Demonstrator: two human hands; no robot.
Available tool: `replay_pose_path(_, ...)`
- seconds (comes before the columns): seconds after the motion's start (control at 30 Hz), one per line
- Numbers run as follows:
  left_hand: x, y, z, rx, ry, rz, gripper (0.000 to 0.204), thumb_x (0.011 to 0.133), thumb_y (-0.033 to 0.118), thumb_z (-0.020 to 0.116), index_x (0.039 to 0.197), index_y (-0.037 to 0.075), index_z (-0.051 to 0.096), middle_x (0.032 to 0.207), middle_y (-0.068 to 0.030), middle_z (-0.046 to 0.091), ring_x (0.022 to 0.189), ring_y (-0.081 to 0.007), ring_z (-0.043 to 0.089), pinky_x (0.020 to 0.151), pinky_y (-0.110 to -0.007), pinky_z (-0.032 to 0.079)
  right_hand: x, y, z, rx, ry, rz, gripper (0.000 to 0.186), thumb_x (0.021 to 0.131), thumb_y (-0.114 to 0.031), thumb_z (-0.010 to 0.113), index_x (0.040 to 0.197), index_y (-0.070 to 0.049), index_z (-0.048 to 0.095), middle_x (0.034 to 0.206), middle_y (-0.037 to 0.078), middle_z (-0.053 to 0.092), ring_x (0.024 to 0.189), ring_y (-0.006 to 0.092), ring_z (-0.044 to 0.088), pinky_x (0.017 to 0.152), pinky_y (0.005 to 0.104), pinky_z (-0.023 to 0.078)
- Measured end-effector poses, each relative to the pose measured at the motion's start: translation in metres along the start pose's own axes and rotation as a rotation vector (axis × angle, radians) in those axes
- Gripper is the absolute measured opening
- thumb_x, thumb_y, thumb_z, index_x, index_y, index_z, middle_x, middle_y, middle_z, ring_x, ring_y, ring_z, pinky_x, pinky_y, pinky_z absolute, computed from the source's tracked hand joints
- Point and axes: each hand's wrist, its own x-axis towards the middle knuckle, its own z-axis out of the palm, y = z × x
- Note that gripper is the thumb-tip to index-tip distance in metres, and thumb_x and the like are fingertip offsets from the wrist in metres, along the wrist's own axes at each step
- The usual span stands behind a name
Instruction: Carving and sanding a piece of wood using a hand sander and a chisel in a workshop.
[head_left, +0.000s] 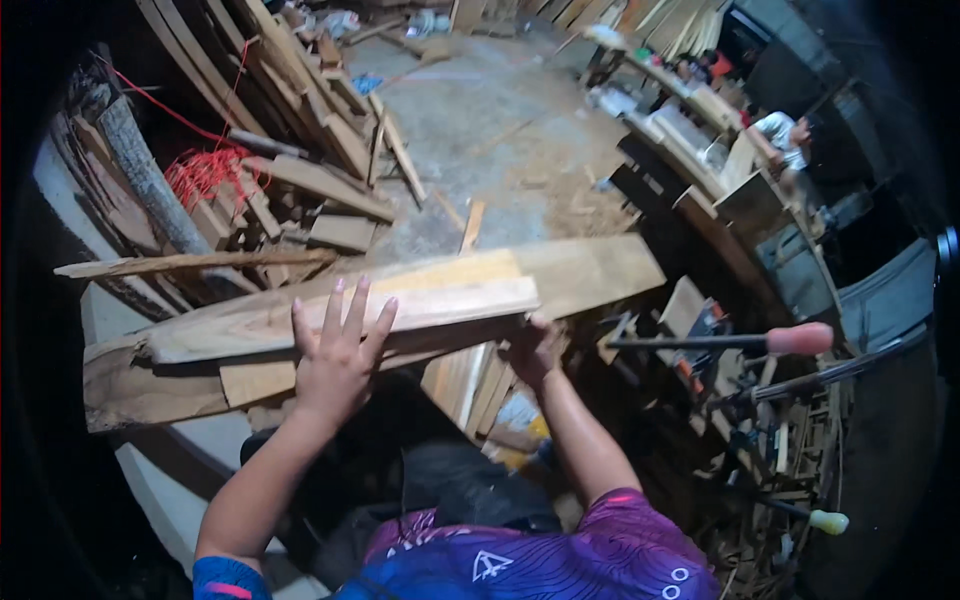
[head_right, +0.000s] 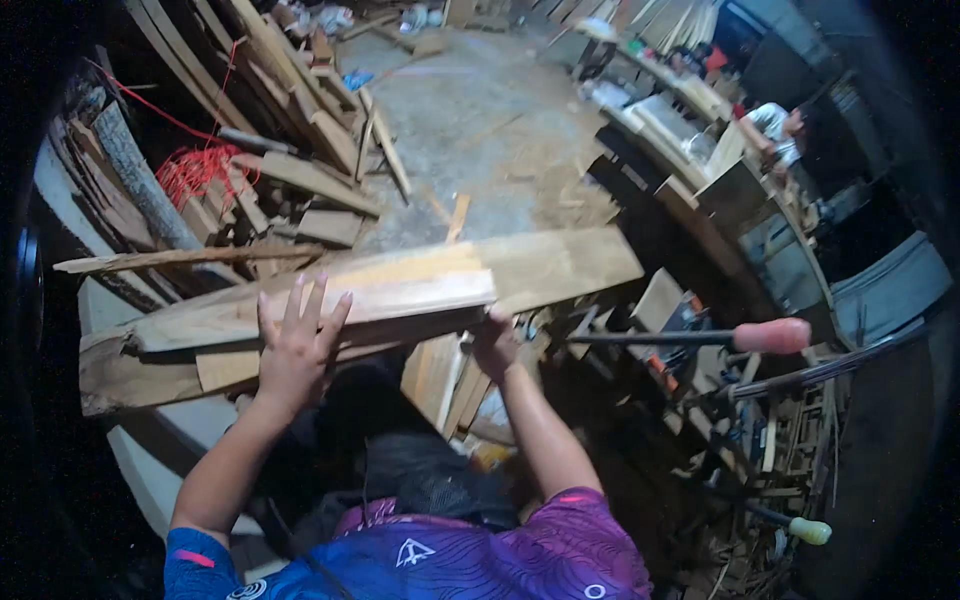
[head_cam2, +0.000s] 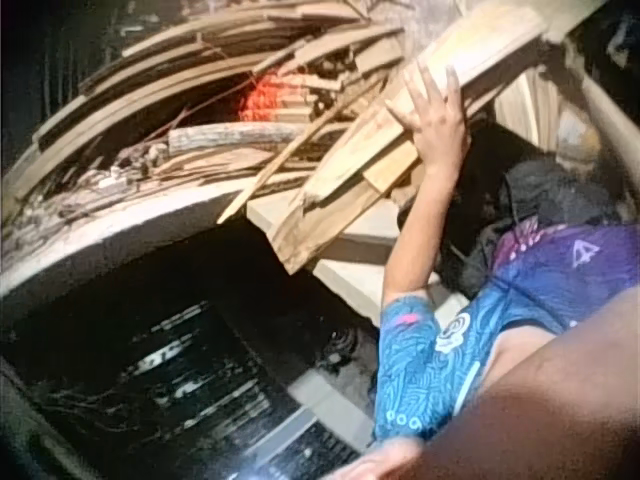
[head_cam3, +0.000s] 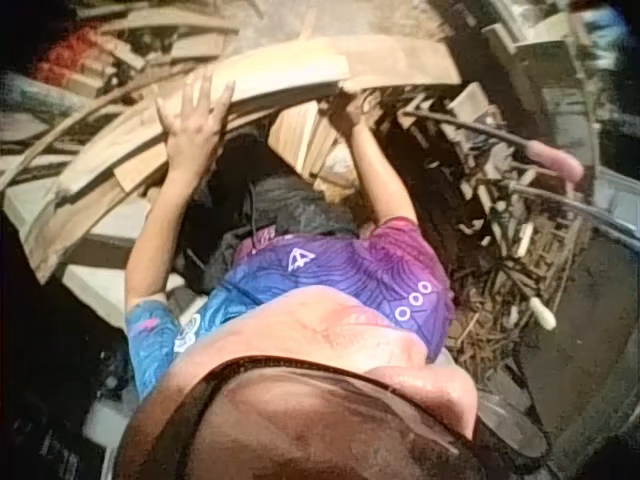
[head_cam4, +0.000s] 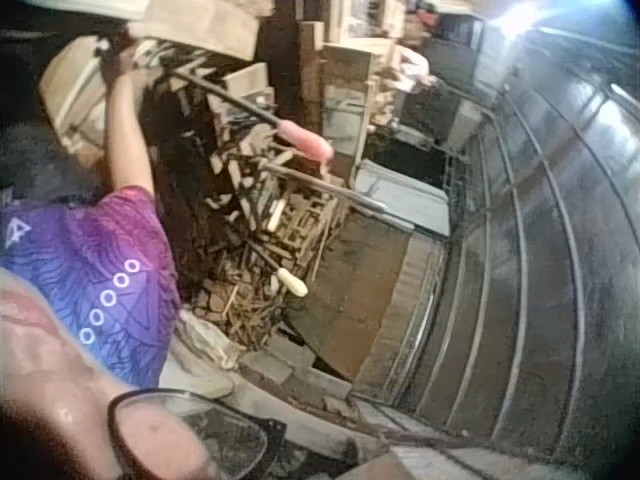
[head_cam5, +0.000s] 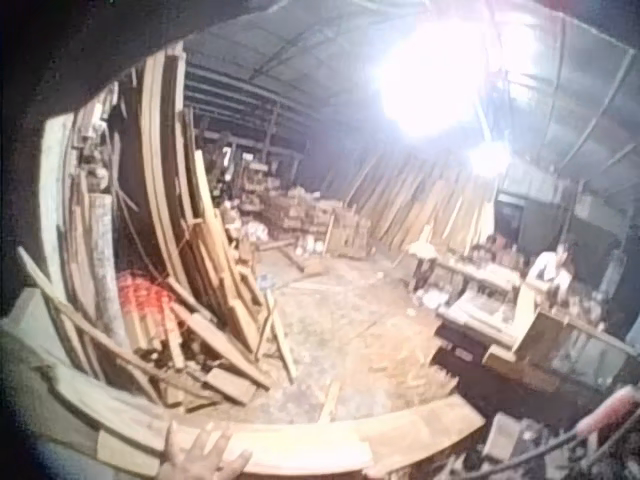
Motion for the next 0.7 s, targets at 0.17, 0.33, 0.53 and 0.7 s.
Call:
replay_pose_path(0.17, 0.005, 0.000, -0.002, 0.029, 0.019, 0.004, 0.073, 0.090, 0.019, 0.059, 0.158, 0.028, 0.034, 0.163, -0.0151, 0.032, 0.150, -0.0366, 0.031, 0.113, -0.076, 0.008, 0.007, 0.002, -0.005, 0.105, -0.125, -0.008, 0.055, 0.076, -0.058, 0.059, 0.121, -0.027, 0.065, 0.111, -0.003, 0.069, 0.097, 0.0190, 0.062, 0.068, 0.0370, 0.044)
replay_pose_path(0.33, 0.004, -0.002, 0.001, 0.015, 0.009, 0.002, 0.072, 0.091, 0.019, 0.058, 0.158, 0.028, 0.033, 0.164, -0.0151, 0.030, 0.150, -0.0369, 0.030, 0.113, -0.077, 0.008, 0.004, -0.003, -0.001, 0.061, -0.107, 0.018, 0.054, 0.077, -0.057, 0.058, 0.120, -0.026, 0.064, 0.109, -0.003, 0.069, 0.093, 0.0183, 0.063, 0.067, 0.0366, 0.045)
replay_pose_path(0.53, 0.000, -0.003, 0.003, 0.017, 0.025, 0.005, 0.071, 0.092, 0.018, 0.056, 0.158, 0.028, 0.033, 0.164, -0.0150, 0.030, 0.150, -0.0372, 0.030, 0.113, -0.077, 0.008, -0.002, -0.004, 0.004, 0.083, -0.086, 0.018, 0.051, 0.078, -0.056, 0.059, 0.118, -0.025, 0.066, 0.105, -0.003, 0.068, 0.090, 0.0197, 0.063, 0.064, 0.0359, 0.045)
replay_pose_path(0.7, -0.002, -0.003, 0.002, -0.006, 0.018, -0.003, 0.070, 0.092, 0.017, 0.055, 0.158, 0.027, 0.034, 0.164, -0.0151, 0.030, 0.150, -0.0371, 0.031, 0.113, -0.077, 0.008, -0.005, -0.007, 0.011, 0.106, -0.084, 0.025, 0.048, 0.078, -0.054, 0.059, 0.117, -0.025, 0.066, 0.106, -0.002, 0.068, 0.091, 0.0201, 0.064, 0.063, 0.0362, 0.044)
